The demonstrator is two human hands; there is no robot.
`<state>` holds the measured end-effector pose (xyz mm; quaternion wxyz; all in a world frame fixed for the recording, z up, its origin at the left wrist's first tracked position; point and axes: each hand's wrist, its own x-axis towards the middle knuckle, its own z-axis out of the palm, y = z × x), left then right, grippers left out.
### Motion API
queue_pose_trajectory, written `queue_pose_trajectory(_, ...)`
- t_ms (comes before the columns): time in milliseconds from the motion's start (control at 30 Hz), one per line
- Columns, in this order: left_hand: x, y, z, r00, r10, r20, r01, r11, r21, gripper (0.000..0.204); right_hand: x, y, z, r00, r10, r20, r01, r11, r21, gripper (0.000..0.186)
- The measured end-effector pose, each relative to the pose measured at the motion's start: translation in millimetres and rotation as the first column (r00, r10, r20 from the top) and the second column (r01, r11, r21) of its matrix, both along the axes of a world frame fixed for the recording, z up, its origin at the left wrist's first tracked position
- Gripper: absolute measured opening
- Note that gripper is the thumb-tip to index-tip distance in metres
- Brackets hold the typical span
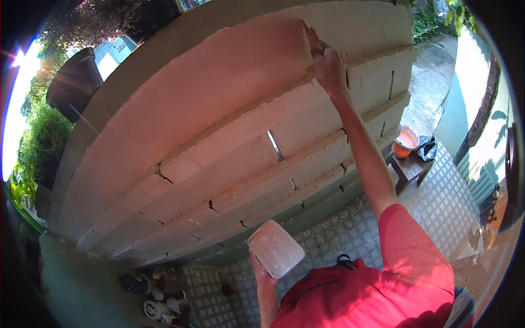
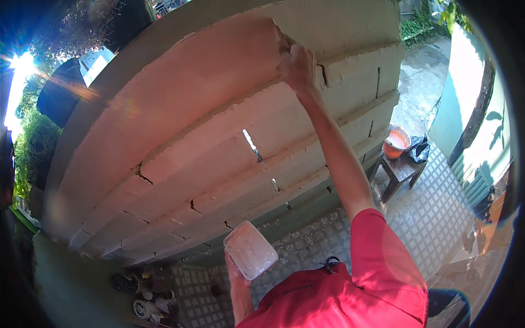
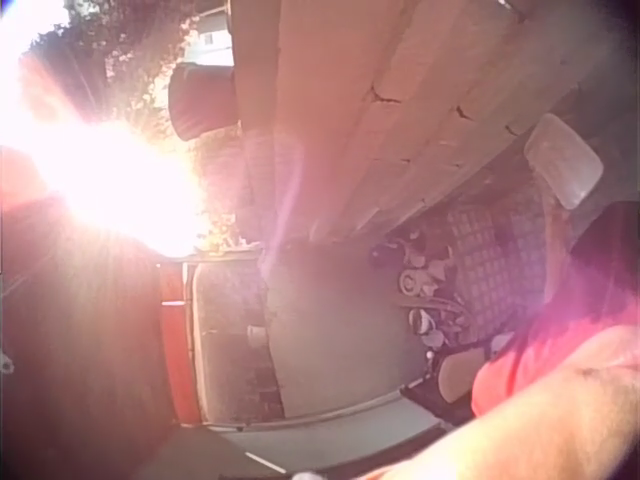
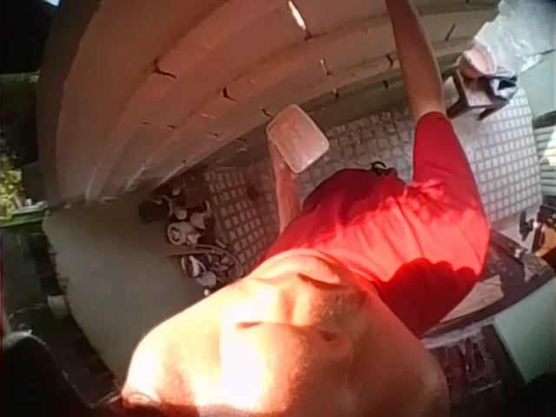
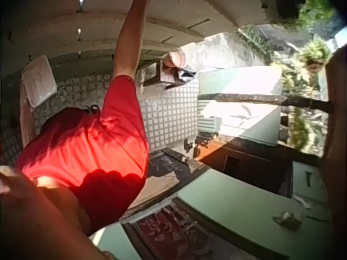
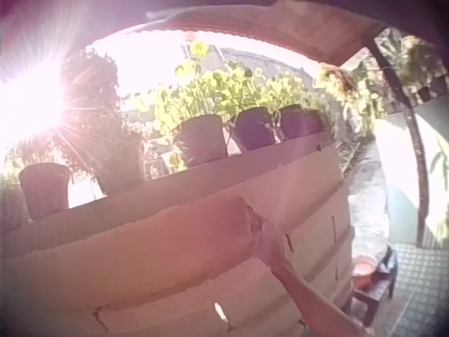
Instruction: Apply plaster or wall compound to a brick wall using a scraper.
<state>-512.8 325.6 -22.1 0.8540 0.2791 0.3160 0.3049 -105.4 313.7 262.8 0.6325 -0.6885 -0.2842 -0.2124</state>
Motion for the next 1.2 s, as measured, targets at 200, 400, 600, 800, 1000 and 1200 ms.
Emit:
queue_pose_trajectory(200,2.6,3.0,7.9,0.999,0.021,-0.037,-0.020,1.000,0.024,0.055,-69.0,70.6,-10.5,0.954,-0.108,0.281,0.139,0.986,-0.092,0.026)
queue_pose_trajectory(400,-8.9,4.7,-3.3,1.000,0.013,-0.021,-0.014,1.000,-0.003,0.057,-82.1,65.1,-13.7,0.933,0.031,0.359,-0.011,0.998,-0.057,0.025)
queue_pose_trajectory(600,-12.6,2.0,-3.0,0.998,0.069,-0.001,-0.069,0.996,-0.051,0.052,-13.9,26.8,14.7,0.961,-0.258,0.101,0.270,0.953,-0.136,0.032)
queue_pose_trajectory(800,-17.6,6.8,-1.1,0.999,0.042,-0.006,-0.042,0.999,-0.030,0.052,-119.0,88.8,9.6,0.901,-0.012,0.434,0.124,0.965,-0.231,0.034)
queue_pose_trajectory(1000,-18.4,7.5,-0.7,0.998,0.064,-0.022,-0.065,0.997,-0.046,0.051,-83.8,59.6,-9.2,0.952,-0.097,0.291,0.138,0.982,-0.126,0.029)
queue_pose_trajectory(1200,-28.0,10.3,-19.9,0.999,-0.031,0.010,0.031,0.999,0.025,0.062,-15.9,41.6,-52.8,0.932,-0.275,0.235,0.292,0.955,-0.044,0.031)
